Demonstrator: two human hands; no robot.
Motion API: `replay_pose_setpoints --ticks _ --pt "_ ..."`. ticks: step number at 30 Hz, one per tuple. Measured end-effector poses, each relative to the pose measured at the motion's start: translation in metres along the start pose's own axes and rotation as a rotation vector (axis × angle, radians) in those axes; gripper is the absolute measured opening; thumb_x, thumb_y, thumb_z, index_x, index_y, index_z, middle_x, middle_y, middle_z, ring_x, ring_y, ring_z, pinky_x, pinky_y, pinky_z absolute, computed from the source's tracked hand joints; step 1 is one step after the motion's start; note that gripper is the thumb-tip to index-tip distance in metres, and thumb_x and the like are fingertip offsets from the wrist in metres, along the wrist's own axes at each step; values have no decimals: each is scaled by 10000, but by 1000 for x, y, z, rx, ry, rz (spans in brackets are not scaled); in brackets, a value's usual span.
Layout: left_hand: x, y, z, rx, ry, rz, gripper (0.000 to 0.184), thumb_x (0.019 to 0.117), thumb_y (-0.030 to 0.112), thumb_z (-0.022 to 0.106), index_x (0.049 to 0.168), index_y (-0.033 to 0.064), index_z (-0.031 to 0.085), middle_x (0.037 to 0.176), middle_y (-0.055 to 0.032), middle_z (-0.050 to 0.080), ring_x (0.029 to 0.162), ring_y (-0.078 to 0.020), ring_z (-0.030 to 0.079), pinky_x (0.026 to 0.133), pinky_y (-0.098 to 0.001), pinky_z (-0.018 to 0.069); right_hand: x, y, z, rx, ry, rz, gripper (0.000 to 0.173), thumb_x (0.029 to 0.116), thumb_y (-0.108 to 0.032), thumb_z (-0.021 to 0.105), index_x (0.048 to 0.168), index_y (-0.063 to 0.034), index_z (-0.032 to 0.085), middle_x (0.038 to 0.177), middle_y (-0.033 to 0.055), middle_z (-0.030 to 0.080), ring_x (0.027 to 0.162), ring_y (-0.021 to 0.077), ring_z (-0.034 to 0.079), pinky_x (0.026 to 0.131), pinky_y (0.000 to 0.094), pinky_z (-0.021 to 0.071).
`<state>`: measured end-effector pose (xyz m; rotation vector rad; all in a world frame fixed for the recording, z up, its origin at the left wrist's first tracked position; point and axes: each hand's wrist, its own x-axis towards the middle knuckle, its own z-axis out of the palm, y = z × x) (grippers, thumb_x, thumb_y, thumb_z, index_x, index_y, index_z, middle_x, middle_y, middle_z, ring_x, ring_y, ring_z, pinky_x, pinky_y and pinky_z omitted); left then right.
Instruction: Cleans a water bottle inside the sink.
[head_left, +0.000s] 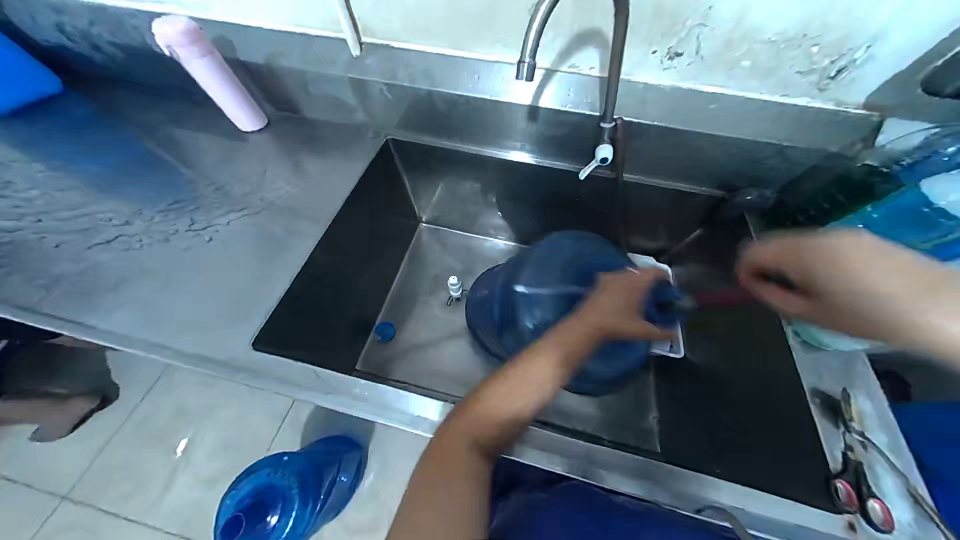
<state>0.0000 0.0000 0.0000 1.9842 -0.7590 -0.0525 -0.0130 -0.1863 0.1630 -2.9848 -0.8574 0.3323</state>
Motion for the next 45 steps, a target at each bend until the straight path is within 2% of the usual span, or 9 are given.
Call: replay_pose_setpoints --ticks 4,10,16,21,26,30,35,38,45 --pt "-14 31 102 176 -160 295 582 633 173 951 1131 -14 717 1090 -196 737 1097 -372 686 995 -580 474 -97 9 88 128 -488 329 434 1007 -252 666 1233 115 618 1028 385 674 960 596 661 812 757 494" --pt "-28 -48 81 285 -111 276 612 586 72 941 1157 17 729 1132 -188 731 1184 -407 632 1043 -612 418 -47 -40 203 1097 -182 737 315 1114 -159 378 1276 73 517 790 39 556 594 71 545 575 242 499" --pt "-21 -54 67 305 -367 82 655 694 -19 856 1310 27 637 1293 -205 649 1329 -416 510 1134 -617 323 -13 -1 172 468 -654 596 343 1105 -216 446 1314 48 511 832 180 579 639 263 574 640 456 522" --pt "-27 -39 43 178 177 36 618 702 59 866 1281 -29 670 1292 -248 667 1297 -427 576 1157 -635 313 16 -55 118 318 -383 439 340 1060 -153 549 1281 105 533 995 287 633 899 411 637 833 571 506" --pt "-25 -27 51 274 -394 -10 720 726 -17 834 1394 38 570 1304 -245 630 1312 -415 535 1200 -614 240 6 -43 133 -153 -651 386 425 1065 -153 486 1443 36 435 1210 335 648 1148 535 634 936 675 496" --pt "-26 -51 75 253 181 150 561 666 19 872 1203 -17 713 1198 -236 708 1217 -443 627 1128 -671 344 -9 -23 143 403 -378 410 341 1026 -100 592 1286 117 552 1029 304 641 909 414 634 833 580 505" --pt "-32 -42 79 363 -459 -9 618 740 -11 843 1316 -4 619 1243 -273 648 1265 -460 559 1174 -672 252 -9 -15 197 516 -557 356 372 1006 -79 568 1331 93 508 1033 281 652 894 372 666 830 559 535" --pt "-30 -42 73 256 32 105 593 636 27 890 1195 -31 701 1188 -273 688 1221 -471 610 1140 -704 293 -11 -12 171 881 -411 423 149 1052 -60 489 1153 44 526 718 23 481 521 79 469 501 231 432" --pt "-62 -38 32 254 12 95 576 626 -6 893 1174 -17 715 1178 -241 707 1211 -439 628 1163 -682 290 1 -60 143 1005 -525 465 66 1063 -85 455 1094 -38 490 667 -28 457 473 54 448 451 198 419"
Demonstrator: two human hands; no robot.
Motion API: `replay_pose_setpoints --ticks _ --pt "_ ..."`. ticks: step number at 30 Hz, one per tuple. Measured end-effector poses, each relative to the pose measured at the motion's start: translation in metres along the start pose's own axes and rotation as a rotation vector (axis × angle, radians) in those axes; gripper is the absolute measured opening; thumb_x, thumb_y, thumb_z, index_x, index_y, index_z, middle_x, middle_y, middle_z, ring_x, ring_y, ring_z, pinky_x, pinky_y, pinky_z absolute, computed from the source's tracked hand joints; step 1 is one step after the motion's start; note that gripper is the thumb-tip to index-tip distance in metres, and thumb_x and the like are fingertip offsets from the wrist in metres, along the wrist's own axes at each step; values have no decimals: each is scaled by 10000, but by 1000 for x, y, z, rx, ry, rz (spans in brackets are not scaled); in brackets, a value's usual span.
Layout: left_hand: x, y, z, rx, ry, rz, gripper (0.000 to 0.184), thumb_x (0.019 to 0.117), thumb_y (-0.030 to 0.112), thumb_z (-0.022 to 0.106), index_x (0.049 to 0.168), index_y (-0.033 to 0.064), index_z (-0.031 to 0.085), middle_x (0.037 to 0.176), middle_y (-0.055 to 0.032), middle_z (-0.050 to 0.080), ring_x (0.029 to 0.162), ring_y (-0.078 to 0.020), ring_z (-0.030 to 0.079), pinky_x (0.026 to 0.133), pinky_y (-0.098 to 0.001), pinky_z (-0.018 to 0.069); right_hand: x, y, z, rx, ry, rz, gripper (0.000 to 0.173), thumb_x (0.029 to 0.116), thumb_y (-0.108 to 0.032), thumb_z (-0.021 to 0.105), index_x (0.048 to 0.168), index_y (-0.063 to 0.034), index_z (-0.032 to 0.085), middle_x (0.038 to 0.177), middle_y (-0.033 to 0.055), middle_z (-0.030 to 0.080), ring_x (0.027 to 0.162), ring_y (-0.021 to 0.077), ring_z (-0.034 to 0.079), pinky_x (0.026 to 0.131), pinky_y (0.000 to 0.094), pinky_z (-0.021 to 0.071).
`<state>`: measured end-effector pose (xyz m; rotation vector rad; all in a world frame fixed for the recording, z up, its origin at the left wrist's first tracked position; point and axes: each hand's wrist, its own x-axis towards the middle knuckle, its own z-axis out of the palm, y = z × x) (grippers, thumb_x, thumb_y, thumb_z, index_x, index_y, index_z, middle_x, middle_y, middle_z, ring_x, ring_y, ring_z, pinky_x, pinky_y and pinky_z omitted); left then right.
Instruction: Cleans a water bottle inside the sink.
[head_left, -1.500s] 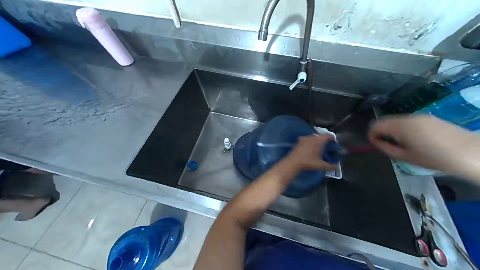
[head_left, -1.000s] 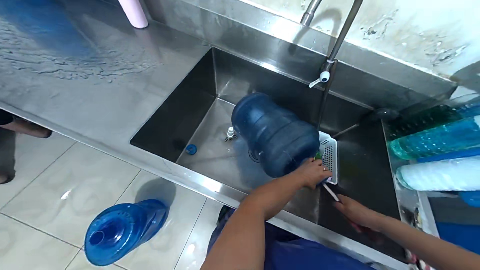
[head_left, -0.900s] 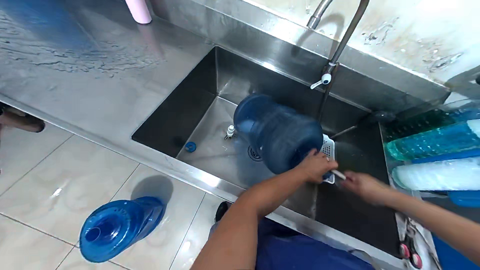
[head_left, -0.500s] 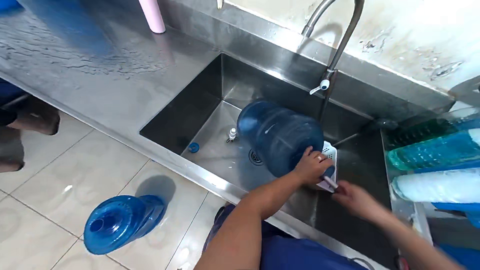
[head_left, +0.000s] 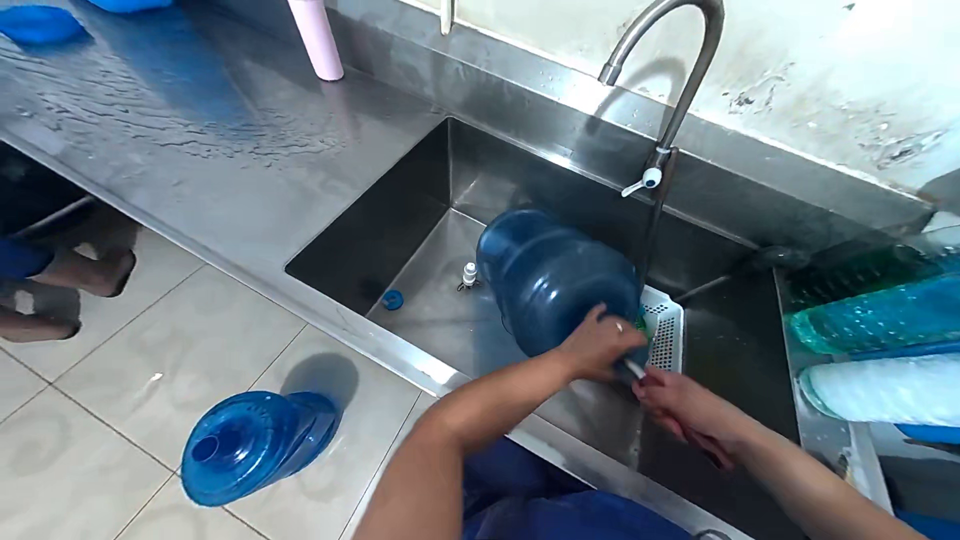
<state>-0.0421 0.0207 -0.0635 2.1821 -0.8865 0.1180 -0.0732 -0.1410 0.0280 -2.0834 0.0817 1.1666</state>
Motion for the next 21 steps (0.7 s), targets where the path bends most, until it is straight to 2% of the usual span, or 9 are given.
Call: replay_pose_setpoints --ticks 2,4,6,9,11,15,18,20,21 --pt "3 -8 11 5 170 47 562 594 4 893 1129 -36 725 1138 -250 717 1161 -440 657 1094 -652 386 3 -5 15 -358 157 -11 251 1031 -77 525 1246 50 493 819 138 553 634 226 570 598 366 503" --pt "6 -10 17 84 -195 50 566 710 -17 835 1253 -6 673 1183 -268 680 1191 -441 618 1079 -590 413 14 15 28 -709 178 142 492 1022 -104 544 1458 60 387 1137 318 663 1051 466 680 917 598 532" --pt "14 -4 25 129 -520 39 631 744 1 830 1338 31 618 1219 -255 664 1216 -427 594 1101 -582 379 16 28 18 -875 122 217 518 1029 -126 550 1484 49 375 1214 337 647 1159 515 638 976 663 490" --pt "16 -1 26 -38 -235 -15 629 730 21 855 1322 21 645 1286 -249 653 1313 -430 547 1212 -649 214 -1 12 -20 -723 161 58 352 1008 -112 611 1295 81 549 1011 296 656 927 437 659 840 609 519" --pt "20 -7 26 -67 82 6 589 667 16 875 1226 -30 696 1218 -259 690 1248 -443 607 1168 -655 299 -6 11 -12 -451 236 1 282 1030 -84 579 1235 107 543 901 216 594 729 293 584 699 474 508" --pt "19 -6 33 101 -535 15 626 783 16 818 1365 0 588 1267 -276 637 1264 -452 558 1140 -605 336 28 43 29 -348 151 139 376 1011 -72 560 1345 70 459 970 231 607 768 309 613 736 494 520" --pt "20 -7 27 -15 -214 -19 618 698 4 869 1277 -10 654 1250 -270 658 1287 -456 558 1202 -669 218 17 47 -12 -199 126 -41 164 1010 -49 532 1158 22 536 718 39 511 521 103 491 502 263 449" --pt "20 -13 33 -10 7 37 542 683 27 871 1192 -40 697 1189 -280 685 1213 -465 616 1127 -646 356 17 39 10 63 217 -39 157 1028 -29 469 1164 39 507 680 -12 465 482 46 446 472 200 422" --pt "19 -14 36 25 -101 57 515 733 19 843 1220 -36 686 1195 -290 673 1200 -470 614 1098 -614 396 21 41 20 54 218 30 178 1038 -43 472 1192 43 495 692 10 475 490 69 453 484 225 432"
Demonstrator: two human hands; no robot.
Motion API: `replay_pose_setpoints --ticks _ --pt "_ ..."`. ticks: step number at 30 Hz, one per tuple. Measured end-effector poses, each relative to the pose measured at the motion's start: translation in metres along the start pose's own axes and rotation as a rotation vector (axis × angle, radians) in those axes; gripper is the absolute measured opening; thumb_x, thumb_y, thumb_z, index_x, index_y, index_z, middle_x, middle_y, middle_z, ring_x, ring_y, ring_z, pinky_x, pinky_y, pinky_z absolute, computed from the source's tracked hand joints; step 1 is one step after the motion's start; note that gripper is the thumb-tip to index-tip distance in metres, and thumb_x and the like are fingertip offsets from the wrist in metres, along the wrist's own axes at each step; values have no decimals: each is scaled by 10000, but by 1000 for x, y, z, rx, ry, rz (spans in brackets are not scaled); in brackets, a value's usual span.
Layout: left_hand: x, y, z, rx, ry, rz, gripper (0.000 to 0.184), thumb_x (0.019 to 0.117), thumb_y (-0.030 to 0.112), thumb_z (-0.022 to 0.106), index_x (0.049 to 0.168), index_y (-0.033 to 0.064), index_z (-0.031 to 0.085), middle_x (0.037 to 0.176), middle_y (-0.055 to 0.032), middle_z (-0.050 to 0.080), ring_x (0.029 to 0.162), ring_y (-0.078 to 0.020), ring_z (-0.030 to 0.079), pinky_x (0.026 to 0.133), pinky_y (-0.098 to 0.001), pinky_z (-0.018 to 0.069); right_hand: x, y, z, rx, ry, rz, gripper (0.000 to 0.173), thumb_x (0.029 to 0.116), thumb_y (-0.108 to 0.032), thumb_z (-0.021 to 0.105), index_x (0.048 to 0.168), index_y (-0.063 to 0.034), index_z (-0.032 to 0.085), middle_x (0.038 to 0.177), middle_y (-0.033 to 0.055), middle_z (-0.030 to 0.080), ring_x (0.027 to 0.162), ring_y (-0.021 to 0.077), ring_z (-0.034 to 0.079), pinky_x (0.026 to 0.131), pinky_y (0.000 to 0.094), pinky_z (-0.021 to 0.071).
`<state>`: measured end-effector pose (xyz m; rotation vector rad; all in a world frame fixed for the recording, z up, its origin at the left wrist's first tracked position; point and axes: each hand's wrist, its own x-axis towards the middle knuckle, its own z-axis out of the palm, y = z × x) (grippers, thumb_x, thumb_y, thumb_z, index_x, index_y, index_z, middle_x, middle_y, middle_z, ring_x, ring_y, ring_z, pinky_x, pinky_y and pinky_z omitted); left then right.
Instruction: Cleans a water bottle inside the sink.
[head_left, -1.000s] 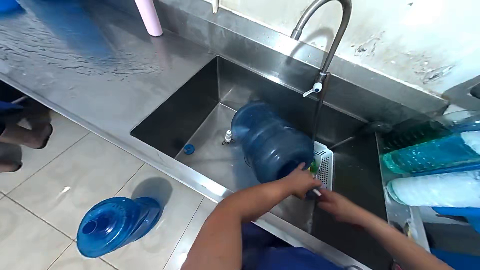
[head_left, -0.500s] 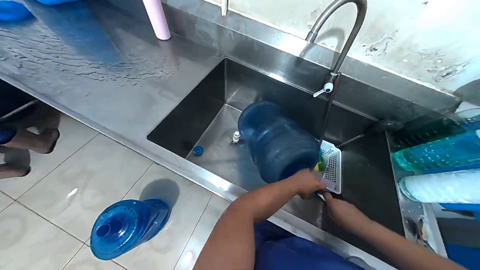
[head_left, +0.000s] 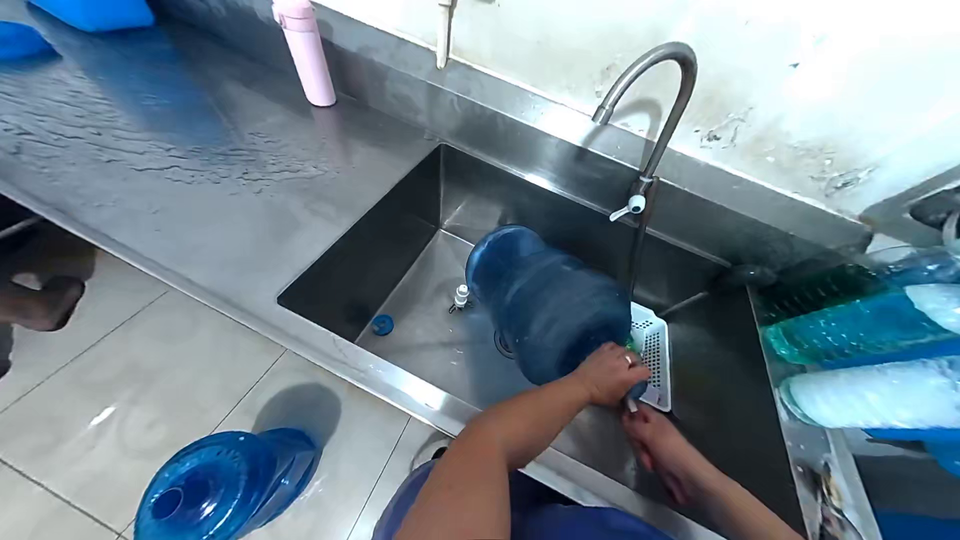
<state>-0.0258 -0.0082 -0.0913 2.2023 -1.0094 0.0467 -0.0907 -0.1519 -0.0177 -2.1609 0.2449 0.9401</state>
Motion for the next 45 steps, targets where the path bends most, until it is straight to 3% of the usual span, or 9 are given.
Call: replay_pose_setpoints --ticks 7,10,14,18,23,27,32,37,45 --pt "10 -1 9 81 63 -8 536 685 18 868 1195 -6 706 1145 -255 704 1170 -446 643 1086 -627 406 8 13 -21 140 -76 -46 117 1012 -5 448 1121 17 483 661 -27 456 466 37 440 452 186 417" --pt "13 10 9 111 -381 -71 602 757 16 839 1319 6 624 1216 -277 656 1234 -455 577 1129 -623 324 14 17 -26 -79 -238 96 156 1038 -51 484 1182 7 483 705 15 457 513 95 455 501 251 425" --pt "9 8 -4 15 188 -37 561 631 30 889 1162 -23 717 1147 -244 712 1177 -433 648 1093 -655 380 -3 3 -39 387 -222 -66 96 1001 -72 394 1015 -95 486 588 -88 442 426 -11 416 410 132 379" --pt "-10 6 -27 65 -439 -6 613 758 9 831 1332 -2 616 1234 -283 649 1230 -454 581 1101 -605 370 -6 -10 5 325 -223 136 58 1057 -38 412 1055 -75 456 622 -51 423 460 31 413 443 175 380" --pt "-25 -8 -42 -26 88 72 545 656 68 893 1165 -23 721 1154 -251 711 1167 -424 651 1067 -598 421 -15 -33 6 481 -288 10 129 1003 -68 354 976 -150 450 568 -112 420 422 -27 398 404 124 361" --pt "-17 2 -25 38 -477 30 632 756 11 830 1347 32 606 1281 -252 640 1283 -441 554 1168 -671 252 -5 -10 9 -17 -186 172 33 1046 -61 474 1052 -34 493 637 -20 437 462 64 427 455 213 406" --pt "-18 -5 -21 -14 226 106 535 621 66 894 1121 -25 731 1118 -245 722 1130 -436 670 1031 -627 444 -23 -36 24 -265 145 52 288 1036 -67 540 1286 70 498 857 176 568 667 246 554 650 419 486" --pt "9 4 -34 30 -415 -82 674 744 46 839 1370 40 591 1333 -251 615 1321 -415 528 1191 -592 261 -16 -25 -10 -551 -77 177 415 1023 -114 558 1379 49 422 955 234 626 759 330 652 729 497 546" --pt "-6 -4 -15 -25 284 47 559 600 83 905 1113 -44 724 1125 -234 726 1159 -437 662 1087 -691 366 -17 -34 -22 -251 -26 -57 200 1040 -71 546 1186 65 539 776 85 521 585 150 511 572 318 474"
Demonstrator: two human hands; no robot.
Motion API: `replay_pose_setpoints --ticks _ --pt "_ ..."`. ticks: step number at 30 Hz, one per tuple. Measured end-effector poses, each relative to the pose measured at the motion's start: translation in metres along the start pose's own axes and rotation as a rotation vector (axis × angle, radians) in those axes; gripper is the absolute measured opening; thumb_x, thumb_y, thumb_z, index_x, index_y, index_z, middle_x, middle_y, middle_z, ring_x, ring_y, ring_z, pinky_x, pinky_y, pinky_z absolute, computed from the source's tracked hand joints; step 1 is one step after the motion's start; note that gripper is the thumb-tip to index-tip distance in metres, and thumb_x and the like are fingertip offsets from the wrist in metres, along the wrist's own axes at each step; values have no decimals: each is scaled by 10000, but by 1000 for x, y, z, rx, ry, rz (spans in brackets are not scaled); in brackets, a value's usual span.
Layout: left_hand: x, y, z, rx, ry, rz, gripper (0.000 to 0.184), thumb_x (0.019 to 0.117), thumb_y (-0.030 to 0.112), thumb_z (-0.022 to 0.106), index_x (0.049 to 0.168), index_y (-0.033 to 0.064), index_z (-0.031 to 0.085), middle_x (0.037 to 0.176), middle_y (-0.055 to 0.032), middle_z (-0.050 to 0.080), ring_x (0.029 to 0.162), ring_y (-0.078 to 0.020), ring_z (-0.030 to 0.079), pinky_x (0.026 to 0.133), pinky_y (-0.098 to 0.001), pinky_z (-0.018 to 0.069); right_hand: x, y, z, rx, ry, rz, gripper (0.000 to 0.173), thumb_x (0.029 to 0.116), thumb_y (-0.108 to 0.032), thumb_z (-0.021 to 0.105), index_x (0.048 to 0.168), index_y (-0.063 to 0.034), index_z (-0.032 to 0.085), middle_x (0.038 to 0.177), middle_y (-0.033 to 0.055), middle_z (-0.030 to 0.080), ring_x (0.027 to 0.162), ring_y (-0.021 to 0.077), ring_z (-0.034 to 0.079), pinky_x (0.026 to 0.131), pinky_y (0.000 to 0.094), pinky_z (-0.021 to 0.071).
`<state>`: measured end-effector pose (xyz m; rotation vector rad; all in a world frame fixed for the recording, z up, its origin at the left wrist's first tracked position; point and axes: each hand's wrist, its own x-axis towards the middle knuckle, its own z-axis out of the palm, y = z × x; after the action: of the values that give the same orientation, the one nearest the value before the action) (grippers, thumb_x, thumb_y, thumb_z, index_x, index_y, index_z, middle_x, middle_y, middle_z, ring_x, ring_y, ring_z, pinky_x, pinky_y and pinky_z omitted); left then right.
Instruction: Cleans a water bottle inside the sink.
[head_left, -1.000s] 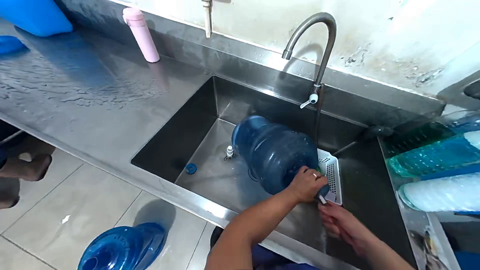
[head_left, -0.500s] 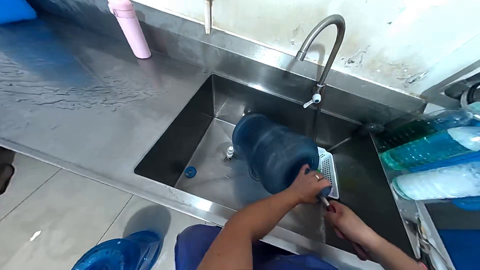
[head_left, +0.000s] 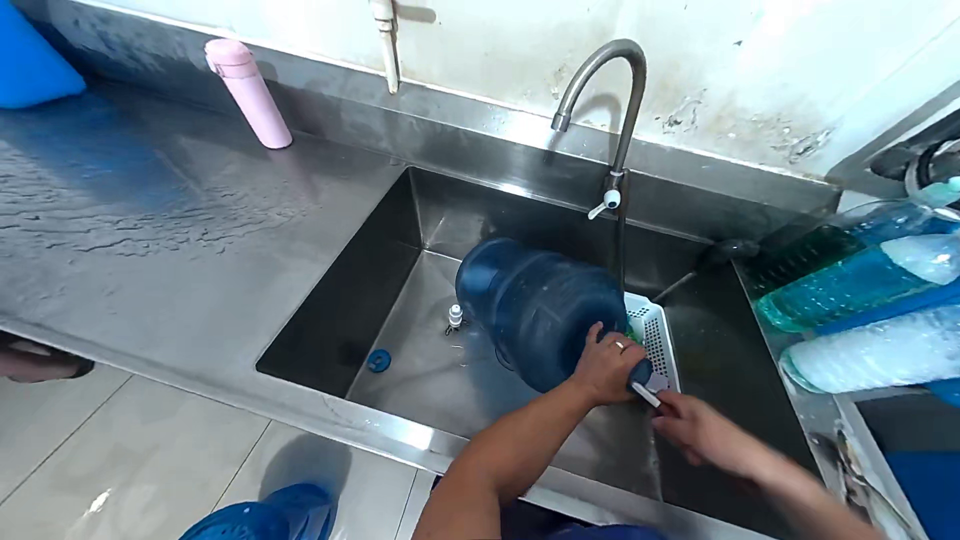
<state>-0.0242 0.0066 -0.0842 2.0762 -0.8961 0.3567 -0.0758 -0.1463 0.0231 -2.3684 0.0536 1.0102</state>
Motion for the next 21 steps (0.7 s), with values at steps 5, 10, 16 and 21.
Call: replay_pose_setpoints --ticks 5,10,16,21 --pt "2 12 -4 45 -649 -120 625 752 63 855 1329 19 618 1305 -231 640 1331 -418 527 1205 -651 209 16 10 14 -90 -172 119 263 1032 -111 541 1241 48 525 841 159 578 655 244 571 648 432 509" --pt "-1 6 2 44 -259 -36 507 691 37 862 1170 -33 712 1165 -258 703 1191 -441 635 1089 -641 392 7 10 26 192 -32 81 203 1034 -38 499 1214 56 500 753 56 486 542 122 479 538 290 453" --pt "-4 6 12 55 -611 -64 572 723 20 847 1266 35 666 1247 -210 676 1287 -410 571 1191 -681 206 32 13 15 -425 -73 268 469 1039 -123 535 1468 46 448 1351 335 568 1196 491 607 1008 649 469" --pt "-22 -5 24 83 -105 141 516 599 16 883 1093 -18 733 1104 -213 729 1130 -437 668 1021 -651 454 5 38 33 440 -124 127 138 1098 -160 446 1001 -78 498 595 -29 428 444 36 425 433 163 394"
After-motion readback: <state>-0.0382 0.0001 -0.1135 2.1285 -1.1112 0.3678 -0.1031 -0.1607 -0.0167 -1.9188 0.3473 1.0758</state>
